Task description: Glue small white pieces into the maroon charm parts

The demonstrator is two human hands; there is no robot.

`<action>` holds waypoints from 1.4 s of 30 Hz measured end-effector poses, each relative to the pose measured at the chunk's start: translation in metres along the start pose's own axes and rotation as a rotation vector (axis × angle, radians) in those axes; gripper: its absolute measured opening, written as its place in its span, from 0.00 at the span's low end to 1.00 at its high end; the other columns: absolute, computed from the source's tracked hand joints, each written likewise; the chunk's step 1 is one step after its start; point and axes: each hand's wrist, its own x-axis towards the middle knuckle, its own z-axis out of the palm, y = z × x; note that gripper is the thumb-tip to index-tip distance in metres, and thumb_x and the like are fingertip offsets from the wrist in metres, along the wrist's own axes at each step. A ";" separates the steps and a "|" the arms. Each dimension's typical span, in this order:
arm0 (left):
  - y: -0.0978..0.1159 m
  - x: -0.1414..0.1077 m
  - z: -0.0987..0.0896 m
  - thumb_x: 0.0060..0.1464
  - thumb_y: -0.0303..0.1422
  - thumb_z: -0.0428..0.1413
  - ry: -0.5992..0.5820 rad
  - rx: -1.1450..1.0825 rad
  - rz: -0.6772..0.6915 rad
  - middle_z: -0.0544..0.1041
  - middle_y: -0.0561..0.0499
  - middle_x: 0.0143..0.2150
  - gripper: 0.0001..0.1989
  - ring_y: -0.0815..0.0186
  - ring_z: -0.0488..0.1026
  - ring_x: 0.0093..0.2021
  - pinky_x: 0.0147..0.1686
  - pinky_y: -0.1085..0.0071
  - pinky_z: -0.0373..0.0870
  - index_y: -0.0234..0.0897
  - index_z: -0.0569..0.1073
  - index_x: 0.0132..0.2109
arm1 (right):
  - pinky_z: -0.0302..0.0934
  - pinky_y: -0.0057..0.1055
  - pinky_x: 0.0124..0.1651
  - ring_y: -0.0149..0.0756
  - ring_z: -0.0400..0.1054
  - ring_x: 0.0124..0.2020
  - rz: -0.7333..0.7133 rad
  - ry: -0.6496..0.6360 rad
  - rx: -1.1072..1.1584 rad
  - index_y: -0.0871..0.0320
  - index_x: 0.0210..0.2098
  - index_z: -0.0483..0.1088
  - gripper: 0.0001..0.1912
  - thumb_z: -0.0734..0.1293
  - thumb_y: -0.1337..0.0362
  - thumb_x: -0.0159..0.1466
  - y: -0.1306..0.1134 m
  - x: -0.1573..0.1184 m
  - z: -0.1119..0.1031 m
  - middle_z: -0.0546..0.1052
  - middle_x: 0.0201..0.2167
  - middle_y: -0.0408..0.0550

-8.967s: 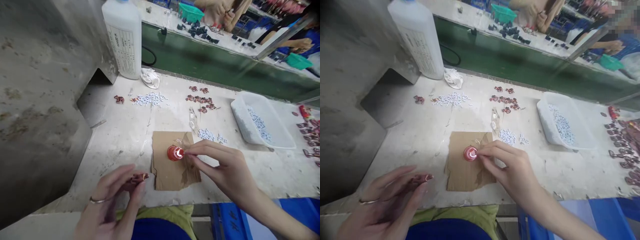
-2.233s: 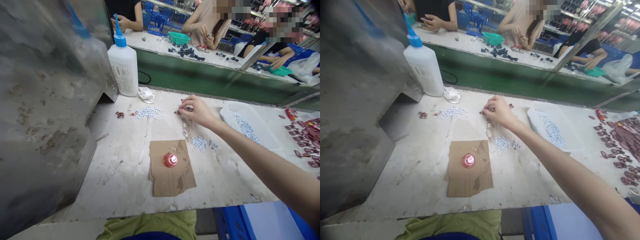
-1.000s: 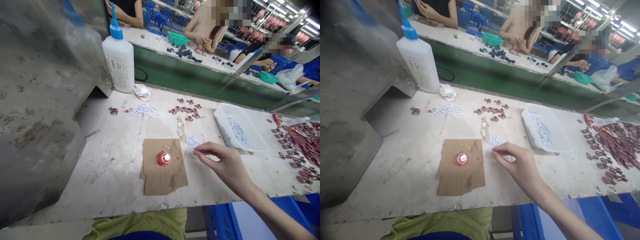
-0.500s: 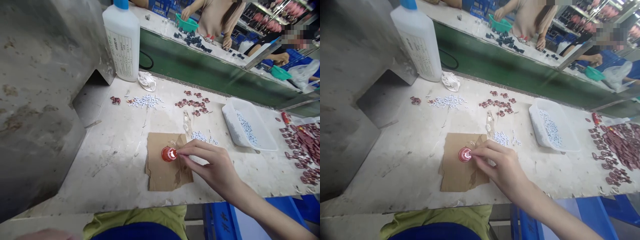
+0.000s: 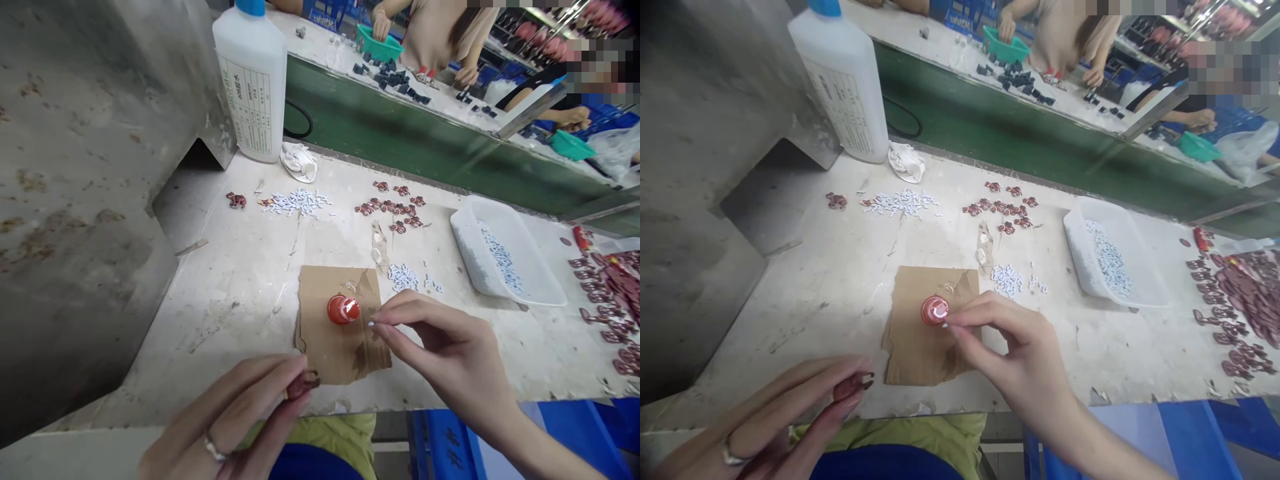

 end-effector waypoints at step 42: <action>0.023 0.014 0.032 0.61 0.41 0.62 0.067 -0.157 -0.249 0.83 0.51 0.42 0.12 0.62 0.83 0.42 0.40 0.71 0.82 0.42 0.79 0.48 | 0.76 0.30 0.42 0.37 0.80 0.41 -0.026 -0.368 0.060 0.51 0.47 0.78 0.10 0.71 0.70 0.69 -0.019 -0.002 0.018 0.83 0.41 0.44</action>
